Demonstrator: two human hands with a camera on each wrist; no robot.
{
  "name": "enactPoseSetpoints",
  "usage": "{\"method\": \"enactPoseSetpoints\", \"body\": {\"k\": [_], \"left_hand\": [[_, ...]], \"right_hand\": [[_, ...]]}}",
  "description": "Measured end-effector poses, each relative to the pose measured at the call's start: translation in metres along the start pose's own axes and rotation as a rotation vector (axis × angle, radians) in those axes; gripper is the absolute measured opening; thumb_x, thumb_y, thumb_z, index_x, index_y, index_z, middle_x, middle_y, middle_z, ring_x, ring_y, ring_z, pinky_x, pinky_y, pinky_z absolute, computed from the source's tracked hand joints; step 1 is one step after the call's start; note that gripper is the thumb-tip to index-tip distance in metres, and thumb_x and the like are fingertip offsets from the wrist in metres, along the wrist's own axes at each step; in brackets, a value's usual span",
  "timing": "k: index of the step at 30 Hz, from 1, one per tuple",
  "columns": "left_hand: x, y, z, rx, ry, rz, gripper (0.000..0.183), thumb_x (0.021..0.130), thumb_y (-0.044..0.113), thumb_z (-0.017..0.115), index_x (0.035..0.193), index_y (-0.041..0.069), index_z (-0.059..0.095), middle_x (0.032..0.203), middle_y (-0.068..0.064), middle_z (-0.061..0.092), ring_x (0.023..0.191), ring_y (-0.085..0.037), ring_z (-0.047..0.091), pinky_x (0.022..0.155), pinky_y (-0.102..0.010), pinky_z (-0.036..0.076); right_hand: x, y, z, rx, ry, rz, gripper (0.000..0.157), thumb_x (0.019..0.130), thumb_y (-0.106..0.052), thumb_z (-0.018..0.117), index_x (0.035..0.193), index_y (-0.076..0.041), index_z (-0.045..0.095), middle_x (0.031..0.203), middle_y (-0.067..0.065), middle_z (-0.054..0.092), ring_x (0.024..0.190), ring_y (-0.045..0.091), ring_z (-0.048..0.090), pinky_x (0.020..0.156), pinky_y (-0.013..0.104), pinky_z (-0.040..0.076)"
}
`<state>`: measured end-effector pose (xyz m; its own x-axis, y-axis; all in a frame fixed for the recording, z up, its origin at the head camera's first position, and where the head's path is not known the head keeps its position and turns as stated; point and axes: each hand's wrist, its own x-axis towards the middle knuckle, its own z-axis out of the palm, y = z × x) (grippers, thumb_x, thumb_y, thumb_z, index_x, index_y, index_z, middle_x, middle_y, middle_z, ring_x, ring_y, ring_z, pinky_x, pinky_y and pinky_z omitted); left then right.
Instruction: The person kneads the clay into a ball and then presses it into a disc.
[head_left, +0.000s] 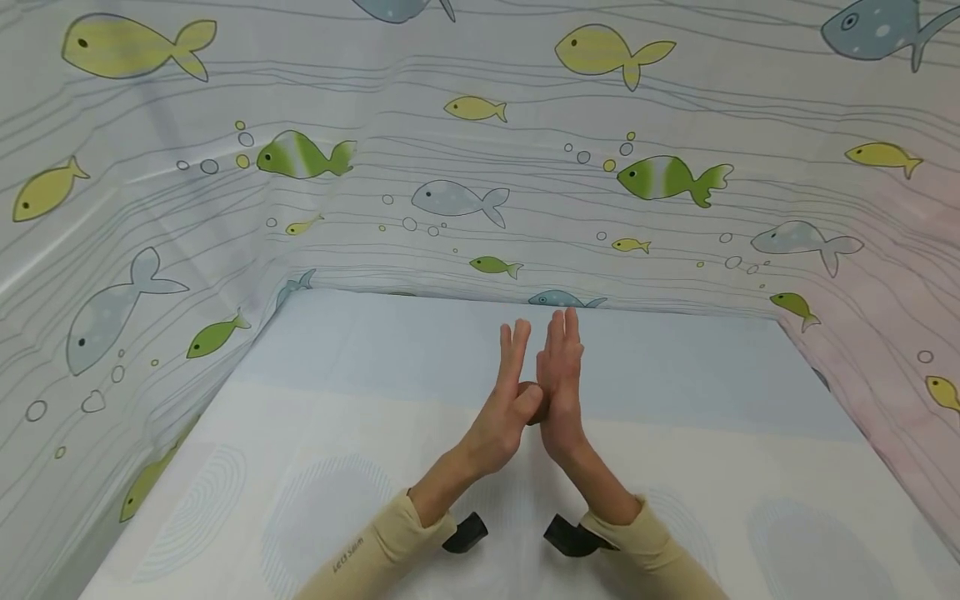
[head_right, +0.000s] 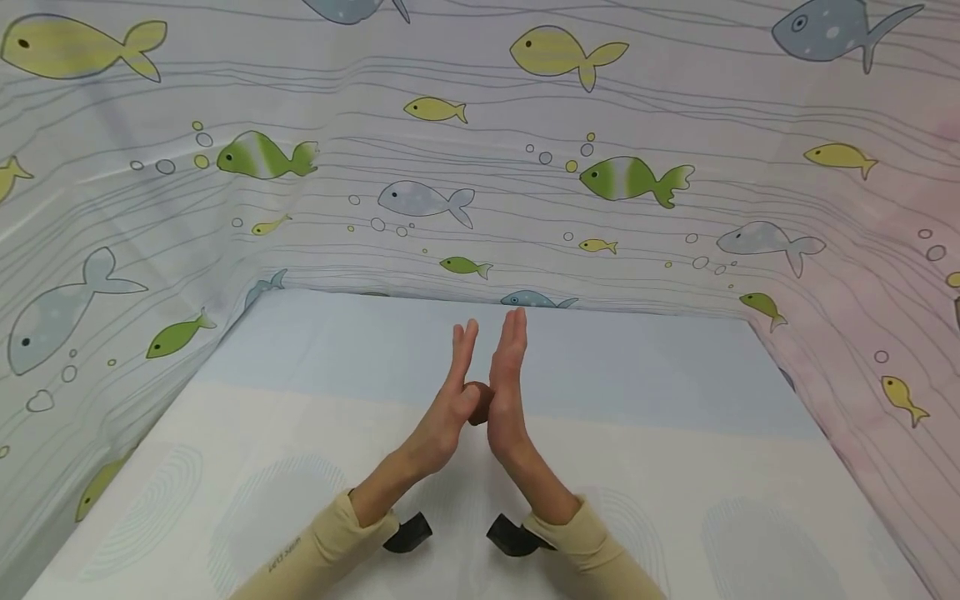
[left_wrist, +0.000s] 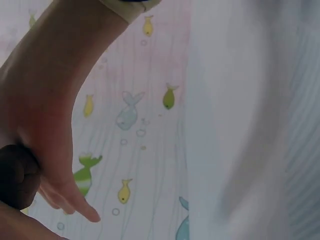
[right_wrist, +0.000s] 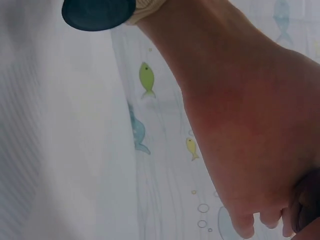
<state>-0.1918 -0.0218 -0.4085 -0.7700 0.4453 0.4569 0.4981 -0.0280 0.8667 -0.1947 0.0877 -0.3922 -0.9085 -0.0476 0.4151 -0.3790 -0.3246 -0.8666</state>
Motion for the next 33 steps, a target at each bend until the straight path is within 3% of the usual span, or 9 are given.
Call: {"method": "enactPoseSetpoints", "body": {"k": [3, 9, 14, 21, 24, 28, 33], "left_hand": [[-0.001, 0.002, 0.004, 0.025, -0.021, 0.002, 0.073, 0.103, 0.056, 0.030, 0.159, 0.028, -0.009, 0.163, 0.010, -0.021, 0.148, -0.014, -0.027, 0.113, -0.058, 0.027], [-0.003, 0.007, 0.005, 0.072, -0.018, 0.004, 0.071, 0.104, 0.053, 0.029, 0.159, 0.028, -0.009, 0.163, 0.008, -0.021, 0.149, -0.015, -0.024, 0.115, -0.063, 0.014], [-0.002, 0.012, 0.004, 0.064, -0.009, 0.007, 0.069, 0.104, 0.039, 0.030, 0.159, 0.026, -0.009, 0.163, 0.007, -0.022, 0.149, -0.014, -0.022, 0.115, -0.060, 0.019], [0.001, 0.010, -0.001, 0.043, 0.022, -0.021, 0.068, 0.104, 0.038, 0.031, 0.159, 0.029, -0.008, 0.162, 0.009, -0.024, 0.152, -0.019, -0.010, 0.112, -0.062, 0.026], [0.002, 0.009, -0.004, 0.035, 0.033, -0.026, 0.068, 0.104, 0.045, 0.031, 0.159, 0.030, -0.008, 0.162, 0.010, -0.024, 0.152, -0.018, -0.008, 0.112, -0.061, 0.027], [0.002, 0.007, -0.007, 0.059, 0.054, -0.016, 0.072, 0.103, 0.057, 0.028, 0.159, 0.029, -0.006, 0.162, 0.009, -0.022, 0.152, -0.020, -0.010, 0.115, -0.063, 0.016], [0.003, 0.003, -0.010, 0.073, 0.066, -0.037, 0.072, 0.102, 0.060, 0.025, 0.160, 0.030, -0.004, 0.163, 0.009, -0.020, 0.152, -0.020, -0.007, 0.114, -0.066, 0.011]], "right_hand": [[0.004, -0.002, -0.004, 0.022, 0.018, -0.011, 0.083, 0.099, -0.068, 0.024, 0.159, -0.023, -0.010, 0.166, 0.000, -0.009, 0.153, 0.018, -0.011, 0.119, 0.052, -0.008], [0.005, 0.002, -0.006, 0.015, 0.016, -0.008, 0.081, 0.099, -0.068, 0.023, 0.160, -0.023, -0.008, 0.167, 0.002, -0.007, 0.153, 0.020, -0.008, 0.119, 0.054, -0.009], [0.002, 0.008, -0.003, -0.010, -0.014, 0.006, 0.079, 0.101, -0.065, 0.020, 0.160, -0.020, -0.006, 0.167, 0.002, -0.005, 0.153, 0.019, -0.005, 0.119, 0.050, -0.009], [-0.004, 0.011, 0.004, -0.080, -0.049, 0.030, 0.077, 0.102, -0.062, 0.017, 0.160, -0.015, -0.003, 0.167, 0.004, -0.002, 0.153, 0.021, -0.003, 0.120, 0.053, -0.004], [-0.007, 0.012, 0.006, -0.094, -0.059, 0.037, 0.076, 0.103, -0.060, 0.016, 0.160, -0.014, -0.002, 0.167, 0.005, -0.001, 0.153, 0.022, -0.002, 0.120, 0.055, -0.002], [-0.010, 0.013, 0.009, -0.114, -0.068, 0.044, 0.070, 0.105, -0.054, 0.014, 0.160, -0.015, 0.001, 0.167, 0.005, 0.002, 0.153, 0.023, 0.000, 0.120, 0.056, 0.001], [-0.011, 0.014, 0.011, -0.134, -0.068, 0.041, 0.067, 0.106, -0.051, 0.013, 0.160, -0.014, 0.003, 0.167, 0.005, 0.004, 0.153, 0.022, 0.002, 0.120, 0.056, 0.003]]}}
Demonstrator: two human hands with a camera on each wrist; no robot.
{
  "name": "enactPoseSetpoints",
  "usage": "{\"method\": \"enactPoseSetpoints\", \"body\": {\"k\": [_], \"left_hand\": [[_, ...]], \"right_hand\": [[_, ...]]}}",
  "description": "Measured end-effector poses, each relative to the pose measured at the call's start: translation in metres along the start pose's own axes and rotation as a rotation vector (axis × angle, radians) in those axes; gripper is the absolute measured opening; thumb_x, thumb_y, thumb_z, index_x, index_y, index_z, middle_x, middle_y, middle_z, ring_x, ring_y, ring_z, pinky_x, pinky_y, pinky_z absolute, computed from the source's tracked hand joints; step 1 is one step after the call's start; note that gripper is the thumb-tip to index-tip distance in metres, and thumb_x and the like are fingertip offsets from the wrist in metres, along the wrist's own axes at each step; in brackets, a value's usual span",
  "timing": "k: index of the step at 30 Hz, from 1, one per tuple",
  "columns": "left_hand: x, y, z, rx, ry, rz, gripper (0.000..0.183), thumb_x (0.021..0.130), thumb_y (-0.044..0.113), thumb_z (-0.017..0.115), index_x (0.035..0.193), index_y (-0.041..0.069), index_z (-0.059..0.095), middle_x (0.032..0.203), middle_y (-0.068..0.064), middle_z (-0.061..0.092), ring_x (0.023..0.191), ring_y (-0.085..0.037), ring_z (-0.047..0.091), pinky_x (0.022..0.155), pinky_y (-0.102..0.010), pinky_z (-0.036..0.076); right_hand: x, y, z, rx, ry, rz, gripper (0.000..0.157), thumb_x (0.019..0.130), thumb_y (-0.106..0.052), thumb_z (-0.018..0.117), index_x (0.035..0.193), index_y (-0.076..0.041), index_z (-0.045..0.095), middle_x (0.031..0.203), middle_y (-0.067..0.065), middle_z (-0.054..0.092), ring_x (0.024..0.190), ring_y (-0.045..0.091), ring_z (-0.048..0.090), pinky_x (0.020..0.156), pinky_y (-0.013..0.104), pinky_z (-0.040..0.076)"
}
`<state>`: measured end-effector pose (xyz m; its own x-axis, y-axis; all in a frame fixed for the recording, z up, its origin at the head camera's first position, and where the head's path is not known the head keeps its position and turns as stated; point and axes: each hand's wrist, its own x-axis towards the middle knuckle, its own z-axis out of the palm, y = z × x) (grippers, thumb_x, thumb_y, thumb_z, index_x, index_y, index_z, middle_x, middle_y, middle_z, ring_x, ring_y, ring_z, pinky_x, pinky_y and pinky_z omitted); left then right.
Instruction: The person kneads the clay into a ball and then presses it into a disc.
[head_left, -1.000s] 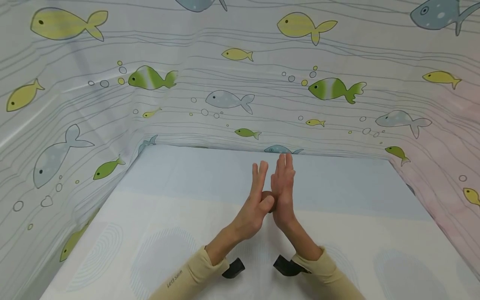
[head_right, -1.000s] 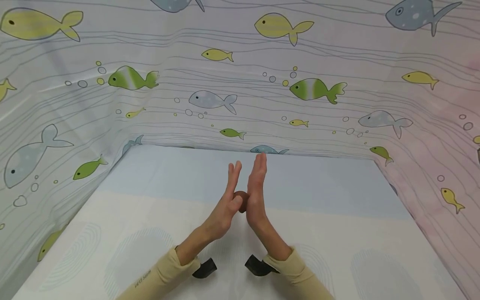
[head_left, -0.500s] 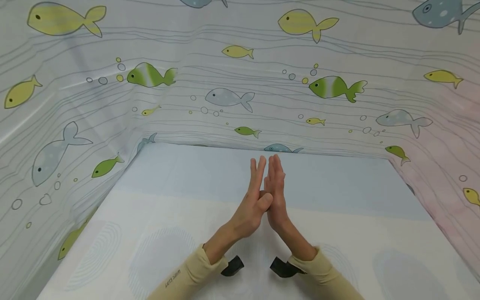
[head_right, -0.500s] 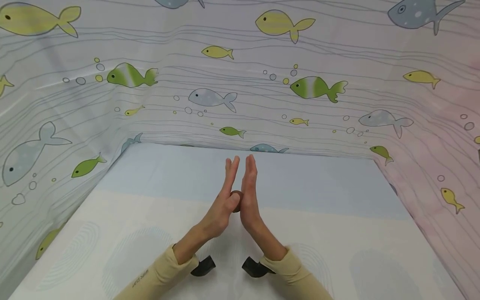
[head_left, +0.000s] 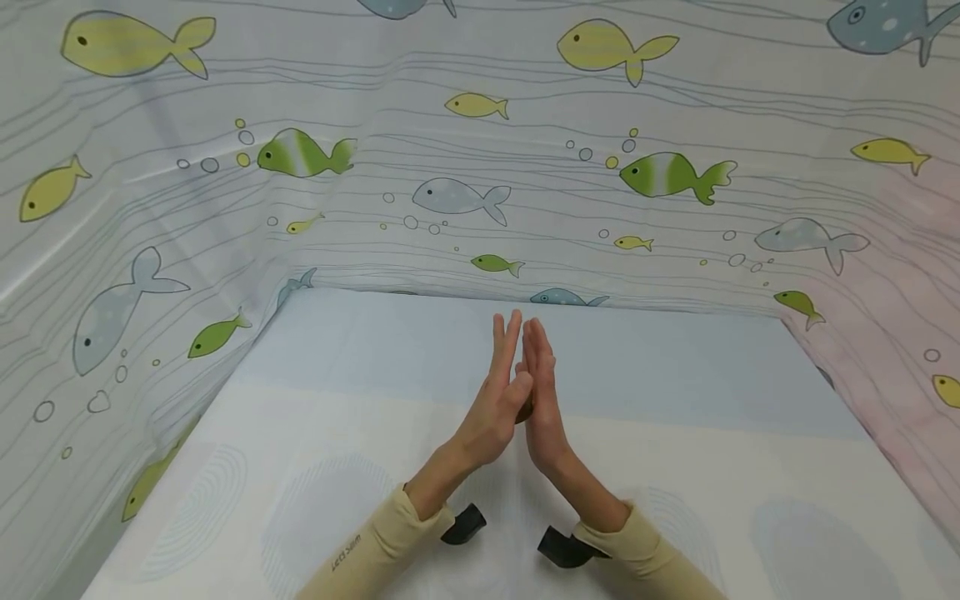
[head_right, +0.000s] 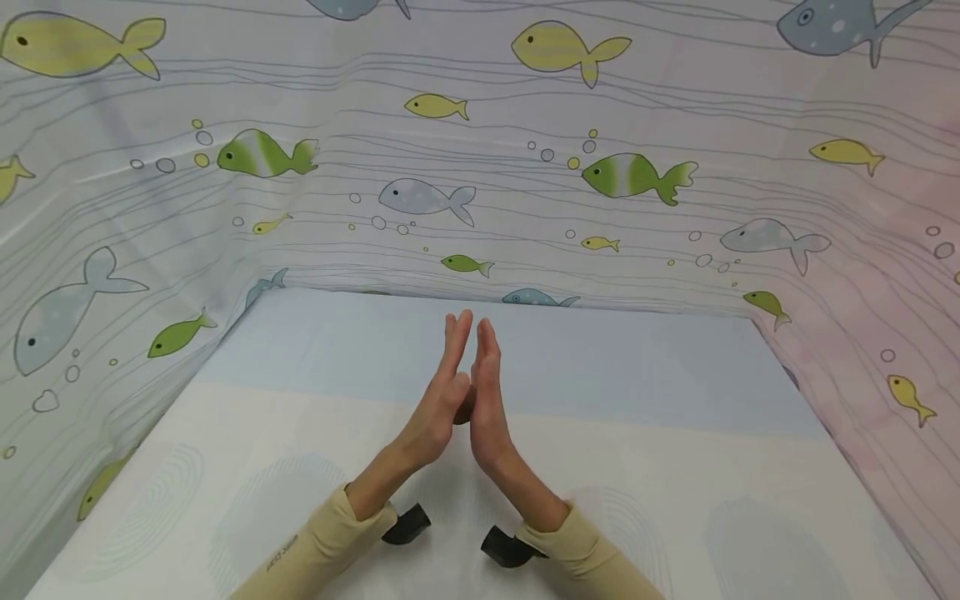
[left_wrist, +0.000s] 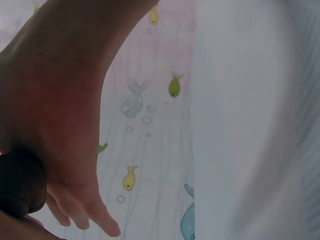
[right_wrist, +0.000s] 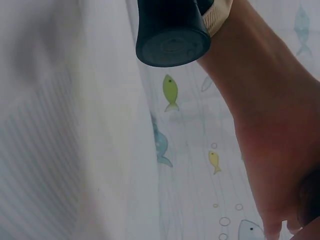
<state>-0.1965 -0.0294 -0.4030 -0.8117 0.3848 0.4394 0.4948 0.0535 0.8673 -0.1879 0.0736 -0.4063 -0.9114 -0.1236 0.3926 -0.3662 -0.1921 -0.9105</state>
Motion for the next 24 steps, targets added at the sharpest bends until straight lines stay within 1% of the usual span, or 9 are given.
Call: {"method": "enactPoseSetpoints", "body": {"k": [2, 5, 8, 13, 17, 18, 20, 22, 24], "left_hand": [[0.001, -0.002, 0.000, 0.002, 0.001, -0.014, 0.072, 0.101, 0.061, 0.025, 0.160, 0.030, -0.003, 0.163, 0.009, -0.019, 0.152, -0.019, -0.008, 0.115, -0.065, 0.009], [0.002, -0.005, 0.001, -0.007, -0.006, -0.032, 0.072, 0.102, 0.061, 0.025, 0.160, 0.029, -0.002, 0.163, 0.010, -0.018, 0.152, -0.016, -0.011, 0.118, -0.060, 0.008], [0.003, -0.007, 0.002, -0.018, -0.014, -0.035, 0.072, 0.102, 0.059, 0.026, 0.160, 0.027, -0.002, 0.164, 0.011, -0.015, 0.151, -0.016, -0.014, 0.119, -0.057, 0.005], [0.002, -0.010, 0.004, -0.024, -0.038, -0.041, 0.071, 0.103, 0.055, 0.027, 0.160, 0.025, -0.003, 0.164, 0.012, -0.014, 0.150, -0.013, -0.018, 0.117, -0.062, 0.002], [0.000, -0.011, 0.007, -0.060, -0.082, -0.063, 0.066, 0.106, 0.043, 0.030, 0.159, 0.029, -0.006, 0.164, 0.012, -0.016, 0.149, -0.011, -0.018, 0.118, -0.059, 0.009], [0.000, -0.012, 0.008, -0.075, -0.095, -0.066, 0.065, 0.107, 0.041, 0.031, 0.159, 0.030, -0.007, 0.163, 0.013, -0.017, 0.151, -0.012, -0.005, 0.117, -0.058, 0.016], [-0.002, -0.012, 0.010, -0.098, -0.116, -0.066, 0.065, 0.107, 0.039, 0.032, 0.158, 0.032, -0.008, 0.163, 0.013, -0.017, 0.149, -0.011, 0.017, 0.115, -0.054, 0.026], [-0.003, -0.012, 0.012, -0.093, -0.137, -0.053, 0.067, 0.107, 0.043, 0.032, 0.158, 0.033, -0.010, 0.163, 0.013, -0.018, 0.149, -0.010, 0.017, 0.116, -0.052, 0.026], [-0.003, -0.011, 0.015, -0.079, -0.145, -0.031, 0.069, 0.106, 0.049, 0.031, 0.158, 0.031, -0.010, 0.163, 0.013, -0.017, 0.150, -0.012, 0.015, 0.117, -0.054, 0.022]], "right_hand": [[0.000, 0.000, -0.001, -0.006, 0.003, -0.004, 0.068, 0.105, -0.052, 0.013, 0.160, -0.013, 0.003, 0.167, 0.005, 0.004, 0.153, 0.021, 0.003, 0.120, 0.056, 0.003], [0.001, -0.001, -0.002, -0.014, 0.009, -0.017, 0.069, 0.105, -0.053, 0.013, 0.160, -0.012, 0.002, 0.167, 0.005, 0.004, 0.153, 0.021, 0.003, 0.120, 0.055, 0.003], [0.001, -0.002, -0.004, -0.018, 0.018, -0.043, 0.069, 0.106, -0.053, 0.014, 0.160, -0.011, 0.003, 0.167, 0.006, 0.004, 0.153, 0.022, 0.004, 0.120, 0.055, 0.004], [0.002, -0.003, -0.006, -0.015, 0.058, -0.081, 0.071, 0.105, -0.053, 0.017, 0.160, -0.010, 0.003, 0.167, 0.006, 0.005, 0.153, 0.020, 0.004, 0.121, 0.053, 0.005], [0.005, -0.005, -0.009, -0.007, 0.099, -0.105, 0.072, 0.104, -0.053, 0.021, 0.160, -0.010, 0.003, 0.167, 0.004, 0.004, 0.153, 0.018, 0.003, 0.121, 0.051, 0.004], [0.006, -0.005, -0.011, -0.004, 0.108, -0.113, 0.072, 0.104, -0.053, 0.021, 0.160, -0.010, 0.002, 0.167, 0.004, 0.004, 0.153, 0.018, 0.002, 0.121, 0.051, 0.003], [0.009, -0.006, -0.014, 0.000, 0.124, -0.130, 0.072, 0.105, -0.053, 0.022, 0.160, -0.010, 0.002, 0.167, 0.004, 0.003, 0.153, 0.018, 0.001, 0.121, 0.052, 0.002], [0.011, -0.006, -0.018, 0.005, 0.139, -0.141, 0.072, 0.105, -0.052, 0.022, 0.160, -0.011, 0.001, 0.167, 0.004, 0.002, 0.153, 0.018, 0.000, 0.120, 0.053, 0.001], [0.013, -0.006, -0.021, 0.022, 0.148, -0.147, 0.071, 0.105, -0.052, 0.023, 0.160, -0.011, 0.001, 0.167, 0.004, 0.001, 0.153, 0.018, -0.002, 0.120, 0.053, 0.000]]}}
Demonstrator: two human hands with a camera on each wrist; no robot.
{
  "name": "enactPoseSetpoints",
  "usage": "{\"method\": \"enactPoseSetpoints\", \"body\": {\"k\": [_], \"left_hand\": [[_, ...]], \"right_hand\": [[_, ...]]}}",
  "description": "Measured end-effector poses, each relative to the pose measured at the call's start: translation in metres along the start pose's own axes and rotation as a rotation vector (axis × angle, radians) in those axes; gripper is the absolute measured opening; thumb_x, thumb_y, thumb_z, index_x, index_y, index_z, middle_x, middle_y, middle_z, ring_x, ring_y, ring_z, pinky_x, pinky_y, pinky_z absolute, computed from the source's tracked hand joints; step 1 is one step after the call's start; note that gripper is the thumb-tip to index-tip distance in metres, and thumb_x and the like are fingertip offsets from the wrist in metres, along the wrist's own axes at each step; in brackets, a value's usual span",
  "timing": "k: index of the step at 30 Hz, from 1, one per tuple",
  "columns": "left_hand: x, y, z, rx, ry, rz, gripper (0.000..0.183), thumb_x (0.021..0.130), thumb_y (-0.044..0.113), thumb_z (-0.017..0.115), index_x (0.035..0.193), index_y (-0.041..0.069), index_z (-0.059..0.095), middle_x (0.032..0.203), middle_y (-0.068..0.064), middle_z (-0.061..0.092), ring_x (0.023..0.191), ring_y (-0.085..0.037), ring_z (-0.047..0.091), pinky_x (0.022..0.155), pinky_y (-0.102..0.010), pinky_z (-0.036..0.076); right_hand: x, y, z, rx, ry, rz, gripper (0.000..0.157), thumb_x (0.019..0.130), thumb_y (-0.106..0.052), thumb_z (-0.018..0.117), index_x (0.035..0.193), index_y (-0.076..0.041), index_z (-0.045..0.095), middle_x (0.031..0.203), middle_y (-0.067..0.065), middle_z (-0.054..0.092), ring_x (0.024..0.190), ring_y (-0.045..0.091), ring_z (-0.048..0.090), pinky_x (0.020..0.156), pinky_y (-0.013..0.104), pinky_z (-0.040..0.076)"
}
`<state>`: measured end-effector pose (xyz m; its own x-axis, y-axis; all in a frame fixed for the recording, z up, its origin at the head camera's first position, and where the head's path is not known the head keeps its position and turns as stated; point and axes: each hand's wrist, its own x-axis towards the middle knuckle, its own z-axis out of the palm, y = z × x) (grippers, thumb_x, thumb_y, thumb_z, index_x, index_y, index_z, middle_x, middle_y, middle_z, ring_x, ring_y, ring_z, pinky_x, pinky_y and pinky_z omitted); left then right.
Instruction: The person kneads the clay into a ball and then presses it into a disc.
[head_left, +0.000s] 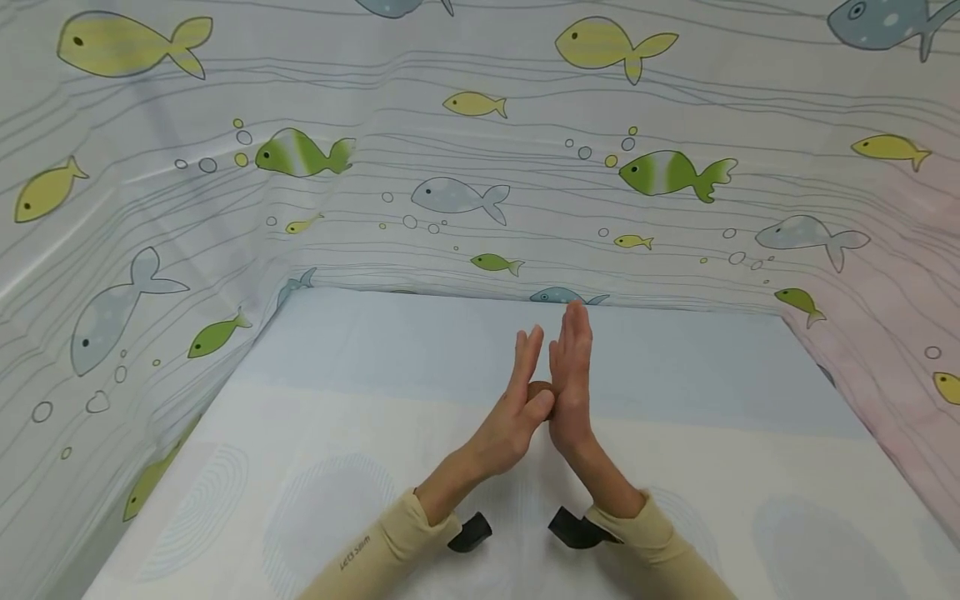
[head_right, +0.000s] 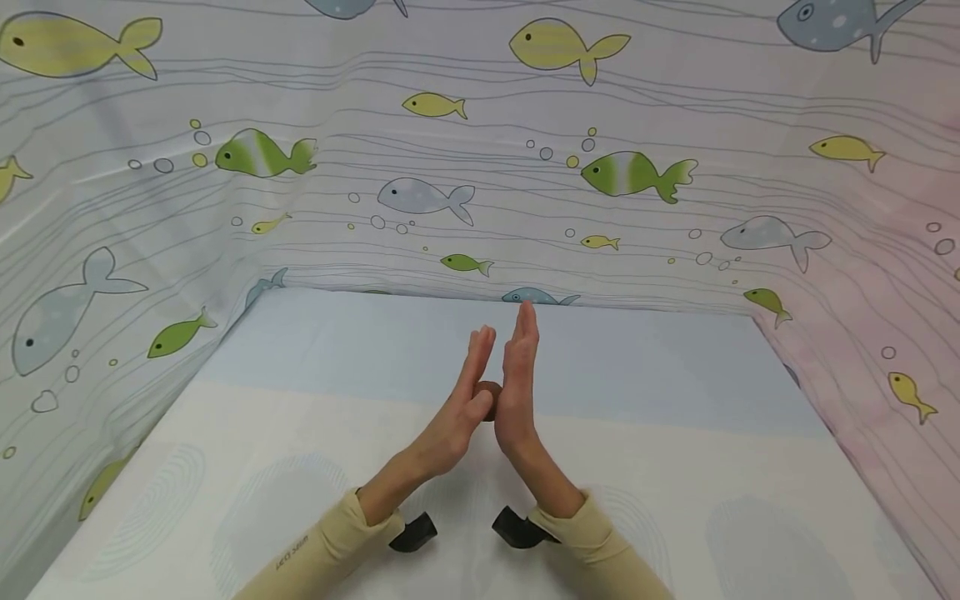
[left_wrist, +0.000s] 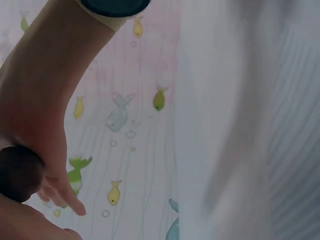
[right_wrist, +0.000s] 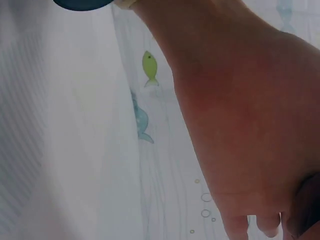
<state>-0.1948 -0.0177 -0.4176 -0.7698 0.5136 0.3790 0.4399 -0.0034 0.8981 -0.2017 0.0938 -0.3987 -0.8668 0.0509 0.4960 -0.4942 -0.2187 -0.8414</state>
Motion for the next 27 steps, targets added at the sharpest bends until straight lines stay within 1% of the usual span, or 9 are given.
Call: {"method": "enactPoseSetpoints", "body": {"k": [3, 5, 7, 9, 12, 14, 16, 20, 27], "left_hand": [[0.000, 0.002, 0.003, 0.042, 0.005, 0.019, 0.073, 0.103, 0.057, 0.029, 0.159, 0.030, -0.010, 0.164, 0.013, -0.017, 0.149, -0.011, -0.021, 0.117, -0.060, 0.007], [0.000, 0.003, 0.003, 0.054, 0.020, 0.023, 0.074, 0.102, 0.059, 0.028, 0.159, 0.029, -0.009, 0.164, 0.012, -0.017, 0.149, -0.012, -0.020, 0.116, -0.063, 0.007], [0.000, 0.004, 0.003, 0.051, 0.033, 0.023, 0.074, 0.103, 0.059, 0.028, 0.159, 0.029, -0.008, 0.163, 0.011, -0.019, 0.151, -0.013, -0.014, 0.117, -0.060, 0.015], [-0.001, 0.004, 0.002, 0.033, 0.045, 0.019, 0.071, 0.104, 0.056, 0.028, 0.159, 0.029, -0.008, 0.163, 0.011, -0.020, 0.152, -0.016, 0.002, 0.114, -0.056, 0.026], [0.000, 0.006, -0.001, 0.012, 0.070, 0.015, 0.070, 0.104, 0.054, 0.028, 0.159, 0.030, -0.007, 0.163, 0.009, -0.021, 0.152, -0.020, 0.005, 0.110, -0.054, 0.036], [0.001, 0.008, -0.004, 0.013, 0.094, 0.013, 0.071, 0.103, 0.057, 0.028, 0.159, 0.031, -0.007, 0.163, 0.009, -0.020, 0.152, -0.020, 0.002, 0.111, -0.057, 0.032], [0.002, 0.009, -0.007, 0.030, 0.121, 0.016, 0.072, 0.102, 0.060, 0.027, 0.159, 0.030, -0.006, 0.163, 0.009, -0.019, 0.151, -0.017, -0.010, 0.113, -0.061, 0.025], [0.003, 0.011, -0.012, 0.045, 0.164, 0.015, 0.072, 0.102, 0.061, 0.027, 0.159, 0.030, -0.004, 0.163, 0.010, -0.017, 0.151, -0.014, -0.010, 0.116, -0.062, 0.015], [0.005, 0.012, -0.023, 0.070, 0.230, 0.050, 0.072, 0.103, 0.057, 0.025, 0.160, 0.021, -0.001, 0.164, 0.007, -0.014, 0.151, -0.013, -0.013, 0.118, -0.059, 0.001]], "right_hand": [[0.001, 0.002, -0.001, 0.013, 0.001, 0.003, 0.072, 0.105, -0.052, 0.023, 0.160, -0.012, 0.000, 0.167, 0.003, 0.000, 0.153, 0.018, -0.003, 0.120, 0.053, -0.001], [0.001, 0.003, 0.000, 0.010, -0.004, 0.005, 0.072, 0.105, -0.052, 0.023, 0.160, -0.012, 0.000, 0.167, 0.003, 0.000, 0.153, 0.019, -0.003, 0.120, 0.053, -0.001], [0.000, 0.004, 0.001, 0.007, -0.010, 0.011, 0.071, 0.105, -0.051, 0.022, 0.160, -0.012, -0.001, 0.167, 0.004, 0.000, 0.153, 0.019, -0.003, 0.120, 0.053, -0.002], [-0.003, 0.006, 0.004, 0.003, -0.013, 0.028, 0.071, 0.105, -0.051, 0.021, 0.160, -0.012, 0.000, 0.167, 0.003, 0.000, 0.153, 0.018, -0.002, 0.120, 0.053, -0.001], [-0.008, 0.009, 0.008, -0.009, -0.027, 0.054, 0.072, 0.105, -0.052, 0.021, 0.160, -0.011, 0.000, 0.167, 0.003, 0.000, 0.153, 0.018, -0.002, 0.120, 0.053, 0.000], [-0.011, 0.010, 0.011, -0.022, -0.040, 0.069, 0.071, 0.104, -0.053, 0.021, 0.160, -0.012, 0.001, 0.167, 0.003, 0.001, 0.153, 0.019, -0.001, 0.120, 0.054, 0.001], [-0.014, 0.011, 0.014, -0.047, -0.060, 0.068, 0.070, 0.105, -0.051, 0.019, 0.160, -0.011, 0.001, 0.167, 0.005, 0.001, 0.153, 0.020, -0.001, 0.120, 0.055, 0.002], [-0.019, 0.011, 0.020, -0.068, -0.094, 0.073, 0.068, 0.105, -0.050, 0.015, 0.160, -0.012, 0.002, 0.167, 0.006, 0.001, 0.153, 0.022, 0.000, 0.119, 0.058, 0.005], [-0.031, 0.013, 0.028, -0.041, -0.150, 0.093, 0.065, 0.107, -0.048, 0.011, 0.160, -0.011, 0.001, 0.167, 0.006, 0.002, 0.153, 0.024, 0.001, 0.119, 0.057, 0.004]]}}
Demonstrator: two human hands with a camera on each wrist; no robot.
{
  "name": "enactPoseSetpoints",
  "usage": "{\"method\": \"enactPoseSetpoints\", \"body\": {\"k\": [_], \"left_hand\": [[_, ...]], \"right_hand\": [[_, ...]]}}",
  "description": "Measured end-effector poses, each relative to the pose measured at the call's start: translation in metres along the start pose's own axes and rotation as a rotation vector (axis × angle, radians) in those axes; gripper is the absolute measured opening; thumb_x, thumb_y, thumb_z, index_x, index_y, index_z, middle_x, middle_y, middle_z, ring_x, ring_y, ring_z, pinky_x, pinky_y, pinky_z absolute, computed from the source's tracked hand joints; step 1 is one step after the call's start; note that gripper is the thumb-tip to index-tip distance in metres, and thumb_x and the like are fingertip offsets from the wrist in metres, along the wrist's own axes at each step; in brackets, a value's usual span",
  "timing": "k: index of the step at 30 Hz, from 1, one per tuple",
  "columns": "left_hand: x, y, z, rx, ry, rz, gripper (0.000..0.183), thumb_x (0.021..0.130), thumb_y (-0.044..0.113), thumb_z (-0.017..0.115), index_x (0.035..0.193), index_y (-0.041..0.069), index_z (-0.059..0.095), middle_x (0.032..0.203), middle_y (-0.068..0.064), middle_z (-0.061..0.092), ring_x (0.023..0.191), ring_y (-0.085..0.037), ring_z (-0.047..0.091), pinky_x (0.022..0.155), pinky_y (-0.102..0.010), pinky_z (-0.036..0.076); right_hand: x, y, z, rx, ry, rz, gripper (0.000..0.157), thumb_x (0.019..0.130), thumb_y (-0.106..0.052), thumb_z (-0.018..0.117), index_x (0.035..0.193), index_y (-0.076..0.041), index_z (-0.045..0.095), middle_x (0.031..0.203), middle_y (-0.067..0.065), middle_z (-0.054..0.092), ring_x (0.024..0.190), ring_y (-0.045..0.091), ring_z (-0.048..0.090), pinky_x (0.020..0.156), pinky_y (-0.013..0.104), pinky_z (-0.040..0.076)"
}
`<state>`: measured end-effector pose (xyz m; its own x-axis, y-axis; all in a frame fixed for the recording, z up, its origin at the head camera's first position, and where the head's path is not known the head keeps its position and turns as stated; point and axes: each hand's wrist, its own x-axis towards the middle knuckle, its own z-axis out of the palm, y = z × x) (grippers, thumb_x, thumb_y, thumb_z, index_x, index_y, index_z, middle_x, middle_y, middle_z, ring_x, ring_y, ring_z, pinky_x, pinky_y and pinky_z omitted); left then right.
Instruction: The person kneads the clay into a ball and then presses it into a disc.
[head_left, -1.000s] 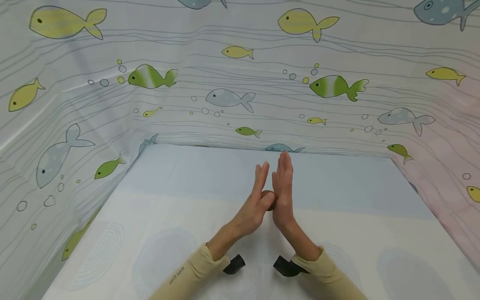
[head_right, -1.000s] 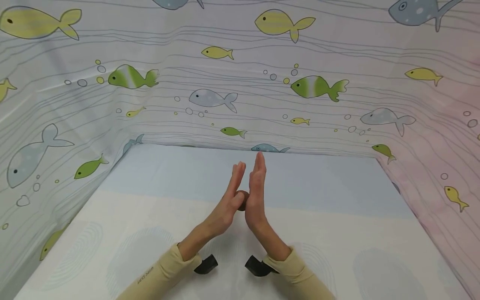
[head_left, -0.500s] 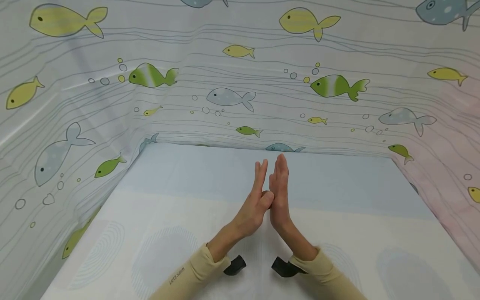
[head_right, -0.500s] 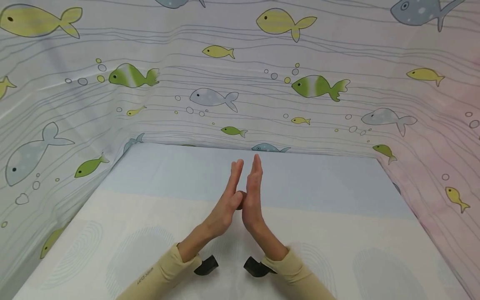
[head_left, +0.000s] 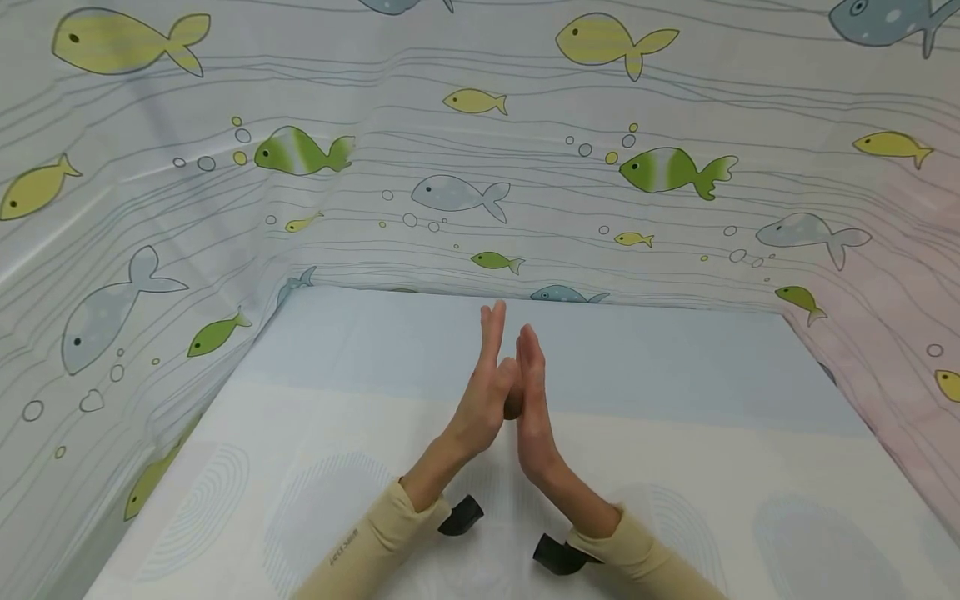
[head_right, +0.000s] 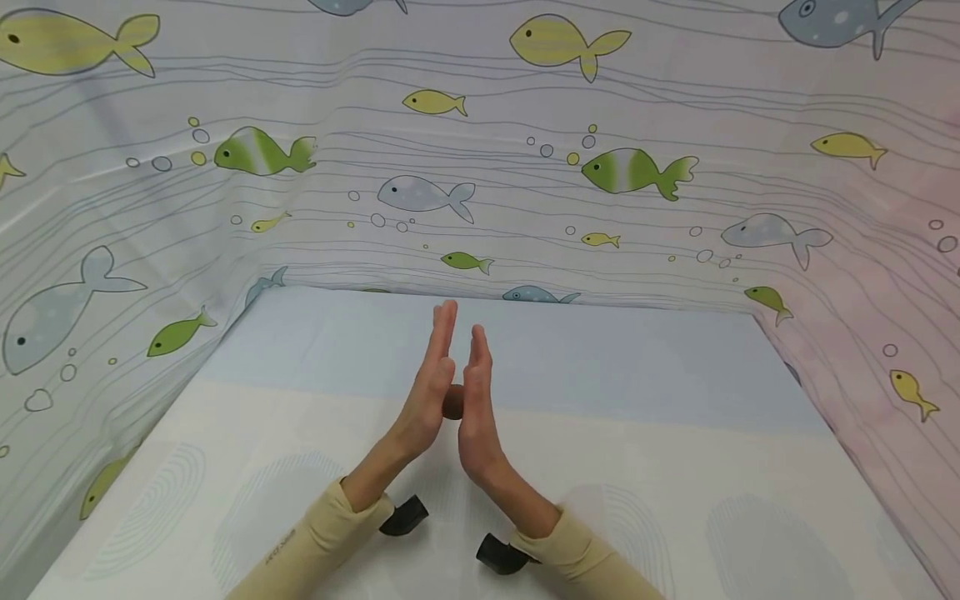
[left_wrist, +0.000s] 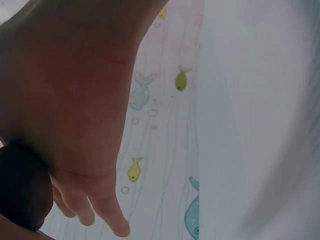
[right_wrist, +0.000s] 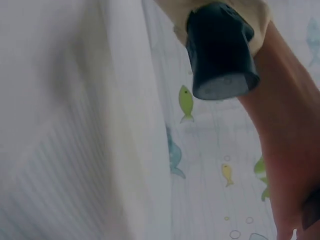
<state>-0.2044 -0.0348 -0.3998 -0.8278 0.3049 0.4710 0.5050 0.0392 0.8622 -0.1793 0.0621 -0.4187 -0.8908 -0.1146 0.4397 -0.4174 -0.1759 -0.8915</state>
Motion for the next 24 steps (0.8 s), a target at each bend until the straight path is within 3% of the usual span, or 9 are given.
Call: {"method": "enactPoseSetpoints", "body": {"k": [7, 16, 24], "left_hand": [[0.005, -0.001, -0.012, -0.040, 0.086, -0.022, 0.071, 0.102, 0.057, 0.023, 0.160, 0.023, 0.002, 0.164, 0.012, -0.010, 0.150, -0.005, -0.013, 0.118, -0.058, -0.004], [0.004, -0.003, -0.009, -0.085, 0.064, -0.069, 0.069, 0.101, 0.057, 0.021, 0.160, 0.028, 0.001, 0.164, 0.011, -0.014, 0.150, -0.007, -0.014, 0.116, -0.060, -0.007], [0.000, -0.006, -0.005, -0.090, 0.023, -0.078, 0.070, 0.102, 0.055, 0.021, 0.160, 0.021, 0.001, 0.164, 0.009, -0.012, 0.150, -0.009, -0.014, 0.117, -0.058, -0.006]], "right_hand": [[-0.014, -0.007, 0.011, 0.003, -0.106, 0.010, 0.061, 0.108, -0.044, 0.007, 0.159, -0.013, -0.007, 0.167, 0.003, -0.005, 0.153, 0.020, -0.004, 0.118, 0.057, 0.003], [-0.013, -0.018, 0.011, 0.040, -0.086, -0.020, 0.066, 0.107, -0.048, 0.009, 0.158, -0.012, -0.011, 0.166, 0.002, -0.010, 0.153, 0.021, -0.008, 0.119, 0.055, 0.002], [-0.006, -0.023, 0.005, 0.063, -0.038, -0.078, 0.067, 0.107, -0.048, 0.012, 0.159, -0.012, -0.009, 0.166, 0.004, -0.009, 0.153, 0.023, -0.007, 0.118, 0.059, 0.002]]}}
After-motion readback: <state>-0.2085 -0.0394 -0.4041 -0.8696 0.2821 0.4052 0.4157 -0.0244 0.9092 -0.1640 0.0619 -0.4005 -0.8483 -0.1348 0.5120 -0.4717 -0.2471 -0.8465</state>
